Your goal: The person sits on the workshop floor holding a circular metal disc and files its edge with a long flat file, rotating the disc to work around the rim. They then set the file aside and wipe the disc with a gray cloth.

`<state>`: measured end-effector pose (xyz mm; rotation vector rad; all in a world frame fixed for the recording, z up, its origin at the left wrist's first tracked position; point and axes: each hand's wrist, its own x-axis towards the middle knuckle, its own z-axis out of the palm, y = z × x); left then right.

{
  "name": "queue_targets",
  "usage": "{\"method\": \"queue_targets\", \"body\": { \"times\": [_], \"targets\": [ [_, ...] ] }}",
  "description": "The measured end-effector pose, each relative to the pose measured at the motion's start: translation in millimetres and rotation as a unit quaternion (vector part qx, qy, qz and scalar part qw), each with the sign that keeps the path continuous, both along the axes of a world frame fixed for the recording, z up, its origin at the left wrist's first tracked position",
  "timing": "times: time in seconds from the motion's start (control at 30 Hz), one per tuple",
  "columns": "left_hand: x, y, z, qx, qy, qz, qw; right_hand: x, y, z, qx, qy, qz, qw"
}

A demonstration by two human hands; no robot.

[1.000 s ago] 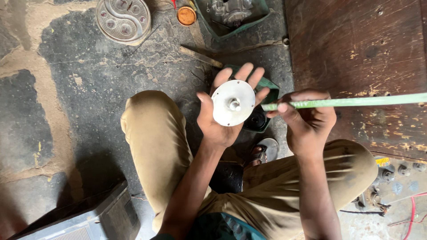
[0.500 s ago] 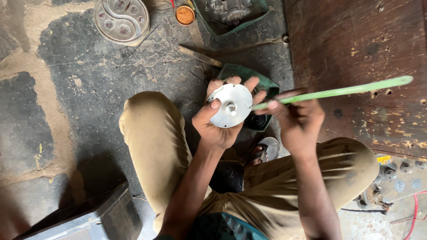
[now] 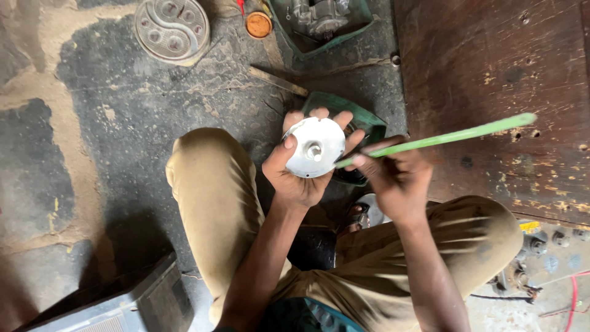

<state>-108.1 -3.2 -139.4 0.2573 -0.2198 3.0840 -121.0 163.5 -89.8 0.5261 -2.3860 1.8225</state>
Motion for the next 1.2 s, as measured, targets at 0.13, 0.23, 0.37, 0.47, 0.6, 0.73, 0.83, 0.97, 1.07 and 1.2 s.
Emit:
{"method": "queue_targets", "body": {
  "times": [0.13,0.23,0.37,0.47,0.6,0.73,0.83,0.97,1.07,1.2],
  "targets": [
    [0,1,0,-0.023,0.004,0.013,1.0,2,-1,0,-0.079,-0.057,-0.038,0.994],
    [-1,1,-1,-0.008,0.011,0.011,1.0,5,-2,-1,0.049,-0.037,-0.047,0.997],
    [0,1,0,-0.044,0.003,0.035,0.998,4,-1,-2,0.009,-0.015,-0.045,0.999],
    [0,1,3,-0.058,-0.022,0.048,0.997,1,-1,-6,0.014,-0.01,-0.04,0.999],
    [-3,4,9,-0.086,-0.034,0.065,0.994,-1,0,-9,-0.034,-0.036,-0.043,0.998],
    [-4,6,13,-0.091,-0.036,0.067,0.993,-2,0,-6,-0.002,-0.016,-0.017,1.0],
    [-5,7,15,-0.086,-0.055,0.075,0.992,0,-3,-3,0.036,-0.064,-0.017,0.997],
    [-6,9,16,-0.091,-0.05,0.079,0.991,-1,-3,-2,-0.045,-0.057,-0.039,0.997],
    [-7,9,16,-0.085,-0.062,0.087,0.991,-4,-1,-3,-0.04,-0.053,-0.026,0.997],
    [-8,11,16,-0.083,-0.037,0.08,0.993,-7,3,-3,-0.061,-0.093,-0.037,0.993]
  ]
}}
